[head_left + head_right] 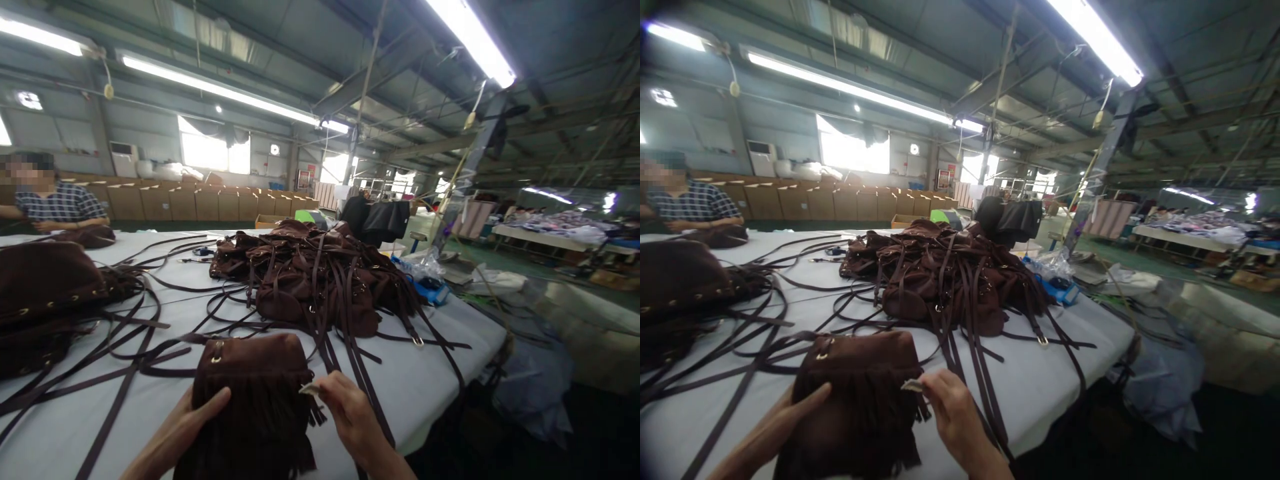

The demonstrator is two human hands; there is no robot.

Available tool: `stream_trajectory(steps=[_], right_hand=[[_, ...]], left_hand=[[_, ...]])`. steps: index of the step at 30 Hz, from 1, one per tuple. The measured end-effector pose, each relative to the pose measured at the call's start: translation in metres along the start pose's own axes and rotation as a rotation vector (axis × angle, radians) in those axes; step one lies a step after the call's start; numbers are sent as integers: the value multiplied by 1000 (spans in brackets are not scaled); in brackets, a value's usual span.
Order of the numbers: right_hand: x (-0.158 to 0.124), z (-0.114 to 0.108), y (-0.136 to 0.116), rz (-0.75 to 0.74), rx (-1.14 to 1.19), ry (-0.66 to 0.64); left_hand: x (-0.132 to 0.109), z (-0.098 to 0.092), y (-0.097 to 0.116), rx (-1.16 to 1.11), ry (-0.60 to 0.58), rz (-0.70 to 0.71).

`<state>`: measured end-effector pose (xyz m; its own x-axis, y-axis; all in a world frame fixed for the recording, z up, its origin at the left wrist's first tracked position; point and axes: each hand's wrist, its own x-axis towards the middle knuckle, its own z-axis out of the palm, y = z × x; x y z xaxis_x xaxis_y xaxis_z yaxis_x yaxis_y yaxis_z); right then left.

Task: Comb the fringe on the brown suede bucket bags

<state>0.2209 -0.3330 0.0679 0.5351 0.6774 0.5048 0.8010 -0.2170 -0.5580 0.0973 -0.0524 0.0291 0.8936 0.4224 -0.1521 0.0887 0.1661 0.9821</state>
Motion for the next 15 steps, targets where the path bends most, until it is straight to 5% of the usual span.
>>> stream_trajectory(steps=[3, 8, 15], right_hand=[[29, 3, -18, -166, -120, -64], [64, 26, -30, -531, -445, -411], [42, 47, -6, -571, -525, -620]], left_hand=[[-2, 2, -1, -88, 0, -100], [-3, 11, -7, -172, -143, -113], [-6, 12, -21, -340, -198, -209]])
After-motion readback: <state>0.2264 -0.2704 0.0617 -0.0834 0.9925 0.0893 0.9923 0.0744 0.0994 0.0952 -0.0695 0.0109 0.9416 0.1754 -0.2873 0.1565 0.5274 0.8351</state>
